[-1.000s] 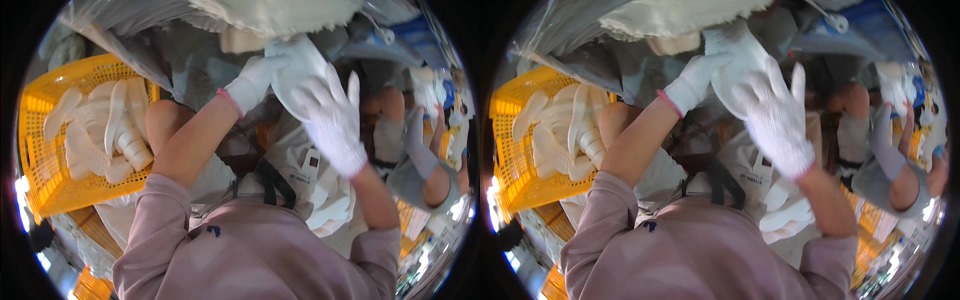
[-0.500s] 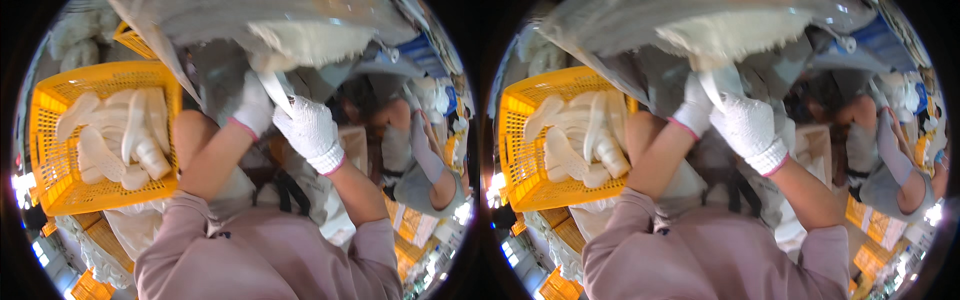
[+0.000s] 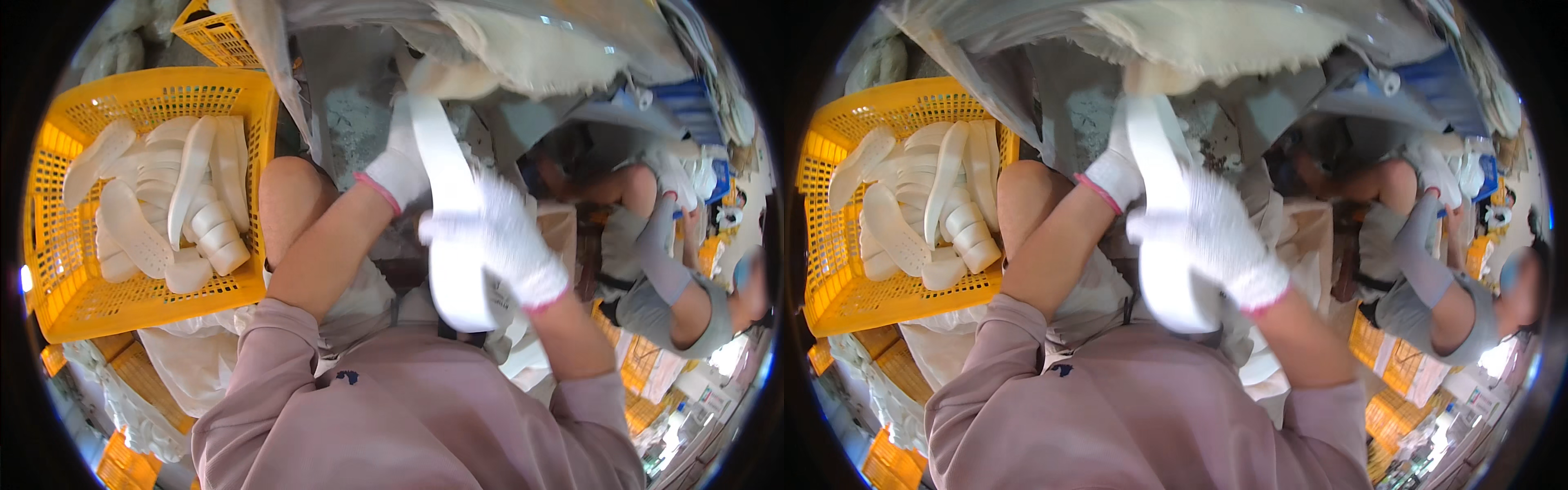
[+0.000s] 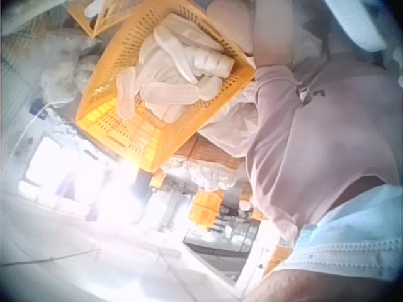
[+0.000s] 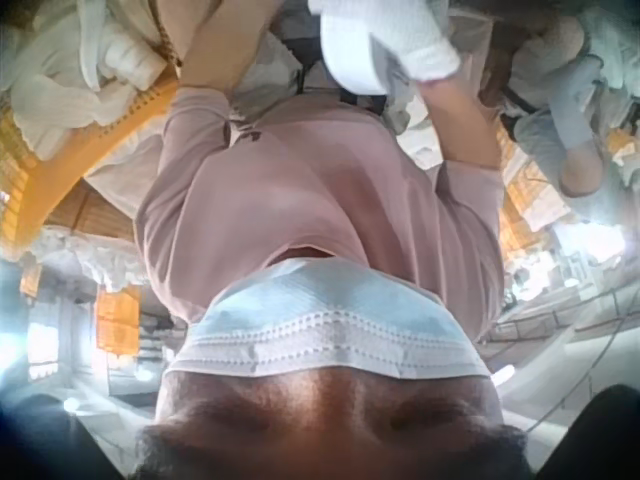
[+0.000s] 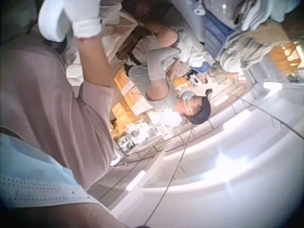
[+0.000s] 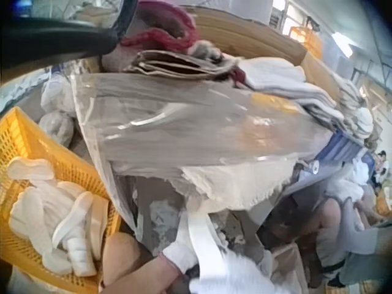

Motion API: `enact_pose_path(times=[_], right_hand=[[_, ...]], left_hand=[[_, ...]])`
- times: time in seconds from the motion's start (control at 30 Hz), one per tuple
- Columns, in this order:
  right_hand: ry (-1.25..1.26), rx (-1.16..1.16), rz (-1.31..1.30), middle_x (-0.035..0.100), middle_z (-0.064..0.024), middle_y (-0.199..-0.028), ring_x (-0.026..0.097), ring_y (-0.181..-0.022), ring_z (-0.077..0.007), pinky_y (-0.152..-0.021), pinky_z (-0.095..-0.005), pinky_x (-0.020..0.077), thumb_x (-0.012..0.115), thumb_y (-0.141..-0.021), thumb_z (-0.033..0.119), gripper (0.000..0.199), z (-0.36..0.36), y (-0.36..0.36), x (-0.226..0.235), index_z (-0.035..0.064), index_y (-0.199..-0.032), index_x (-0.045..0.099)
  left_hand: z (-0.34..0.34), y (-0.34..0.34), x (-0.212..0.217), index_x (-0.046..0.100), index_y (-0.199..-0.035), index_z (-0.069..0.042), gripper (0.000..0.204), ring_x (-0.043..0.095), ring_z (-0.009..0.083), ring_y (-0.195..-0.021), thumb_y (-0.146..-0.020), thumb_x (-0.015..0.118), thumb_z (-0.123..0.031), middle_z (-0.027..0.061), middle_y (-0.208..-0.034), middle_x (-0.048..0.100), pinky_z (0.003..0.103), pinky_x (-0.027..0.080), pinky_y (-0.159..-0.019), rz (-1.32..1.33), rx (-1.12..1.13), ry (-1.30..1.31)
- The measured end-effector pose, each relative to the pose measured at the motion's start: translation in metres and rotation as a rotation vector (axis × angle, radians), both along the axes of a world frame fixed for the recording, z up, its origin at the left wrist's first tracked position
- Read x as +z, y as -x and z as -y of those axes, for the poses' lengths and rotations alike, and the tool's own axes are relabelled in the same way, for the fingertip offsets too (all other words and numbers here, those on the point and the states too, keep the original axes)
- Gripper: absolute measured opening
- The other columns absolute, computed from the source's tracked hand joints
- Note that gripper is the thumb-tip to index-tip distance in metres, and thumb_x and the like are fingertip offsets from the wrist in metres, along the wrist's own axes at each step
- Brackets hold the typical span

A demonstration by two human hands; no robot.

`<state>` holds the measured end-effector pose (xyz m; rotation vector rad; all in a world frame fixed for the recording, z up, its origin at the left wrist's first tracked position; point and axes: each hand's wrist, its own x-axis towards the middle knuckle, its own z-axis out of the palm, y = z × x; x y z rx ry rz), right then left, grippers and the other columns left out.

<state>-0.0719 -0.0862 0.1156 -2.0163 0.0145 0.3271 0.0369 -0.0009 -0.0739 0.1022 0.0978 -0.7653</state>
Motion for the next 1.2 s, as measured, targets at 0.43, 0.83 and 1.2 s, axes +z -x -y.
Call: enact_pose_path(times=[0.43, 0.83, 1.2], right_hand=[[0.637, 0.043, 0.291, 0.072, -0.0232, -0.116, 0.07, -0.102, -0.0468, -0.086, -0.049, 0.0591, 0.088, -0.081, 0.023, 0.055, -0.014, 0.082, 0.004, 0.0021, -0.128, 0.069], [0.612, -0.105, 0.616, 0.077, -0.0157, -0.089, 0.075, -0.078, -0.0379, -0.069, -0.0451, 0.0607, 0.082, -0.082, 0.037, 0.05, -0.001, -0.033, -0.024, 0.0117, -0.124, 0.074], [0.518, -0.253, 0.399, 0.079, -0.0155, -0.094, 0.076, -0.085, -0.0373, -0.076, -0.0447, 0.0598, 0.086, -0.082, 0.045, 0.038, -0.004, -0.047, -0.045, 0.0112, -0.099, 0.084]], left_hand=[[0.006, 0.036, 0.015, 0.058, -0.139, -0.001, 0.066, 0.065, 0.0429, -0.12, -0.109, 0.038, -0.056, 0.0251, -0.135, 0.065, 0.053, 0.055, -0.105, -0.059, 0.01, 0.077], [-0.004, -0.023, 0.024, 0.056, -0.14, 0.001, 0.063, 0.069, 0.0419, -0.114, -0.112, 0.027, -0.047, 0.0238, -0.135, 0.066, 0.053, 0.057, -0.104, 0.135, 0.068, -0.428], [-0.002, 0.003, 0.022, 0.059, -0.126, 0.001, 0.047, 0.071, 0.0314, -0.094, -0.107, 0.057, -0.042, 0.0144, -0.115, 0.074, 0.04, 0.059, -0.091, 0.119, 0.528, -0.679]])
